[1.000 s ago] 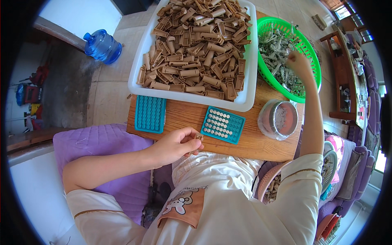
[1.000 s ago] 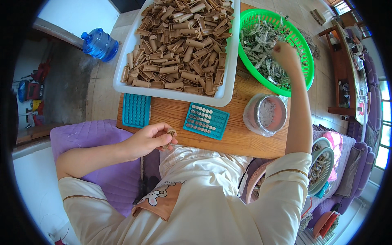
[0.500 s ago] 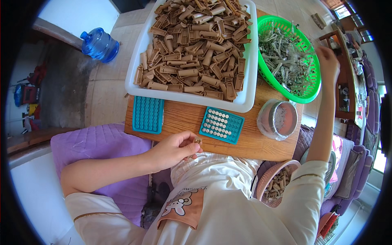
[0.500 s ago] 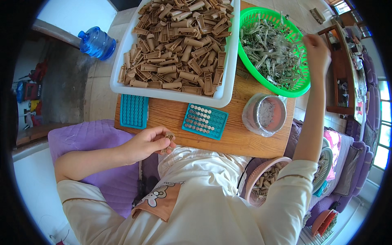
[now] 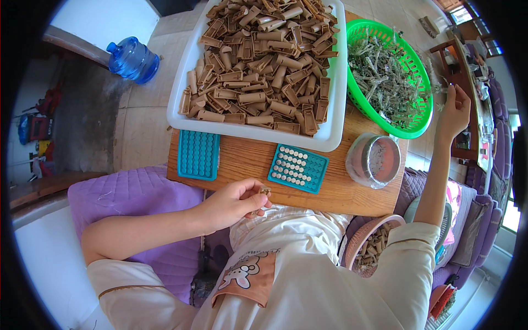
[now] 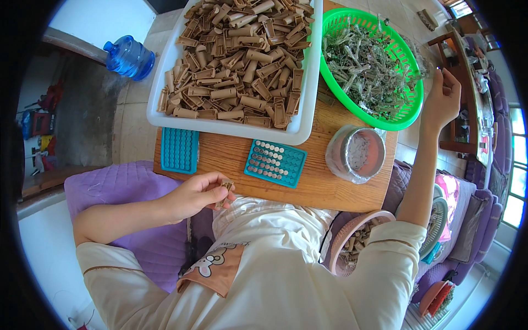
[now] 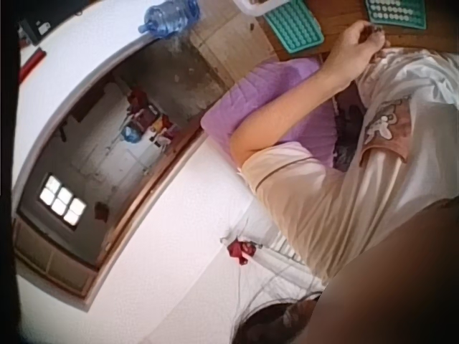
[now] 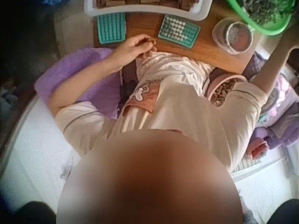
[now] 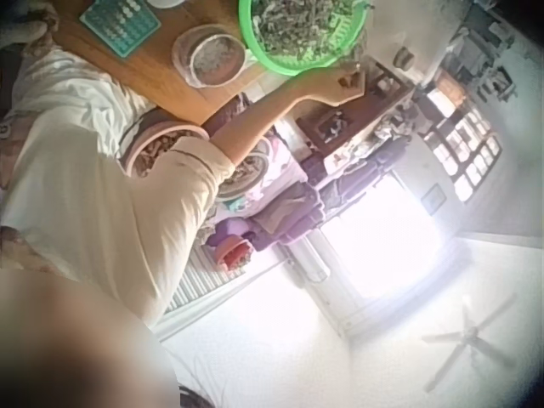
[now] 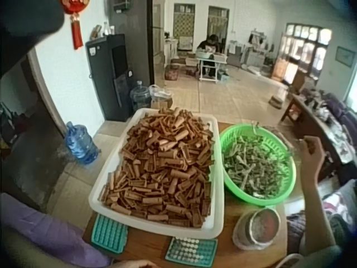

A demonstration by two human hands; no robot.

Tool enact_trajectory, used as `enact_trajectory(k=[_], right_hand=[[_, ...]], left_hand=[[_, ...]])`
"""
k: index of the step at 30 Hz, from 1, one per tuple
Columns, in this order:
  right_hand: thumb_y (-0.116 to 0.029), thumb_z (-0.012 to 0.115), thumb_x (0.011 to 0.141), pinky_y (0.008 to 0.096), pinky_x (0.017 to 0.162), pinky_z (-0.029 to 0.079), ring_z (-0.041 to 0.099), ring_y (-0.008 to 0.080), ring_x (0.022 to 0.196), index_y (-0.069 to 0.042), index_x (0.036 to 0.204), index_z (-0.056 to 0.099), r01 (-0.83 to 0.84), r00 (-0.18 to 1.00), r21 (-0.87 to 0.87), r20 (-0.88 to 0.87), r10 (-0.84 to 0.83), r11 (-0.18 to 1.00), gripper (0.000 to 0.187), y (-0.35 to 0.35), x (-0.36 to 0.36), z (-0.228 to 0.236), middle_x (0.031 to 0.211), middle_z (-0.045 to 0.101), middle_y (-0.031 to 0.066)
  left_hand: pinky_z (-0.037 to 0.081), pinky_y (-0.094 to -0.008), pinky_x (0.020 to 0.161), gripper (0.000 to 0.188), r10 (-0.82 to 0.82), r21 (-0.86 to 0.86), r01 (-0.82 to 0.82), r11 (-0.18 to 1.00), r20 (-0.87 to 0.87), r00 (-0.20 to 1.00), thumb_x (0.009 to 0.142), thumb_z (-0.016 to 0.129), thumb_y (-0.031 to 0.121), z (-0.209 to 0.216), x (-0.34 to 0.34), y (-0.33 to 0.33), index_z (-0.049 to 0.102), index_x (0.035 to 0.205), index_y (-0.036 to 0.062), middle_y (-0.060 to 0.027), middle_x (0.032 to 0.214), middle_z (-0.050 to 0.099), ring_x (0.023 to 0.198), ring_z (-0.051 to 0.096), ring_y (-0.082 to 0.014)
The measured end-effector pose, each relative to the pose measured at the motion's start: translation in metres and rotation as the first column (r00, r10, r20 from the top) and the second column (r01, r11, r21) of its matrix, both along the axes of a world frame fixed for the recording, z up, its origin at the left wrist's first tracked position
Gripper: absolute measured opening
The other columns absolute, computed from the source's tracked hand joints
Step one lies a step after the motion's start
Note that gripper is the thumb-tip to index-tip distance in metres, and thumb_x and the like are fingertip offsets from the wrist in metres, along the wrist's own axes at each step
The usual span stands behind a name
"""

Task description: The person is assembling parts of what appear to be small tobacco-related products (possibly small cigar-like items) by placing a filter or end-piece and wrapping them.

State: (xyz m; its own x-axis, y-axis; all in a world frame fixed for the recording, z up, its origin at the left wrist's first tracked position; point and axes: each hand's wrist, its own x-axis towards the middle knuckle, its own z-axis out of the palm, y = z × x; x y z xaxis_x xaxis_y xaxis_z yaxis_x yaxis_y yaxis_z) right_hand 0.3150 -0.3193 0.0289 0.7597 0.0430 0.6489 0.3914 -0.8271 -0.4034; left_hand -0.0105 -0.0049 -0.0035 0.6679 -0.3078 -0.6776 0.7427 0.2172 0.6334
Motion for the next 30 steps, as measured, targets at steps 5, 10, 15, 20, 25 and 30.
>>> enact_trajectory(k=[5,10,15,20,25,30], right_hand=[[-0.023,0.059,0.076,0.0227,0.057,0.044,0.055,0.0093,0.062,-0.009,0.088,0.061,0.100,0.993,0.122,0.054,-0.107,0.988,0.018,-0.011,0.003,0.001,0.078,0.061,0.0008],[-0.024,0.060,0.074,0.0243,0.059,0.044,0.055,0.0127,0.061,-0.008,0.086,0.061,0.066,0.993,0.160,0.086,-0.081,0.985,0.020,-0.003,-0.004,-0.005,0.073,0.060,0.0048],[-0.031,0.057,0.072,0.0329,0.064,0.043,0.057,0.0246,0.065,-0.006,0.084,0.060,-0.389,0.771,-0.485,-0.636,-0.011,0.783,0.028,-0.010,0.010,-0.023,0.072,0.059,0.0081],[-0.030,0.057,0.071,0.0335,0.065,0.043,0.058,0.0254,0.069,-0.006,0.087,0.059,-0.251,0.895,-0.324,-0.438,0.091,0.912,0.029,0.034,0.042,-0.017,0.075,0.060,0.0097],[-0.025,0.058,0.071,0.0365,0.070,0.044,0.058,0.0252,0.080,-0.009,0.097,0.056,-0.299,0.916,-0.474,-0.385,0.111,0.828,0.030,0.056,0.079,-0.063,0.084,0.061,0.0088],[-0.025,0.057,0.072,0.0356,0.071,0.044,0.058,0.0240,0.082,-0.011,0.097,0.056,-0.143,0.901,-0.351,-0.434,-0.026,0.925,0.029,0.051,0.099,-0.080,0.089,0.061,0.0084]], left_hand=[[0.042,-0.0202,0.067,0.018,-0.015,0.002,0.015,1.000,-0.013,1.000,0.086,0.046,0.020,-0.001,0.005,-0.001,0.046,0.094,0.0045,-0.0044,0.092,0.055,0.078,0.049,-0.0070],[0.042,-0.0205,0.067,0.018,-0.007,0.016,0.008,1.000,-0.025,1.000,0.086,0.045,0.021,0.004,0.003,0.000,0.046,0.095,0.0041,-0.0050,0.093,0.054,0.078,0.049,-0.0069],[0.042,-0.0207,0.069,0.019,-0.009,0.018,0.010,1.000,-0.046,0.999,0.087,0.045,0.022,0.003,0.004,0.000,0.047,0.096,0.0049,-0.0047,0.094,0.054,0.078,0.049,-0.0070],[0.043,-0.0209,0.070,0.020,-0.007,0.032,0.010,0.999,-0.076,0.997,0.087,0.045,0.022,0.005,0.004,0.001,0.047,0.097,0.0052,-0.0047,0.095,0.054,0.081,0.050,-0.0074],[0.042,-0.0208,0.069,0.019,-0.009,0.025,0.011,1.000,-0.059,0.998,0.086,0.045,0.021,0.002,0.003,-0.001,0.047,0.096,0.0046,-0.0049,0.094,0.054,0.081,0.050,-0.0075],[0.042,-0.0204,0.068,0.019,-0.028,0.009,0.028,1.000,-0.048,0.998,0.086,0.046,0.021,0.002,0.004,0.000,0.046,0.096,0.0041,-0.0051,0.093,0.055,0.080,0.050,-0.0072]])
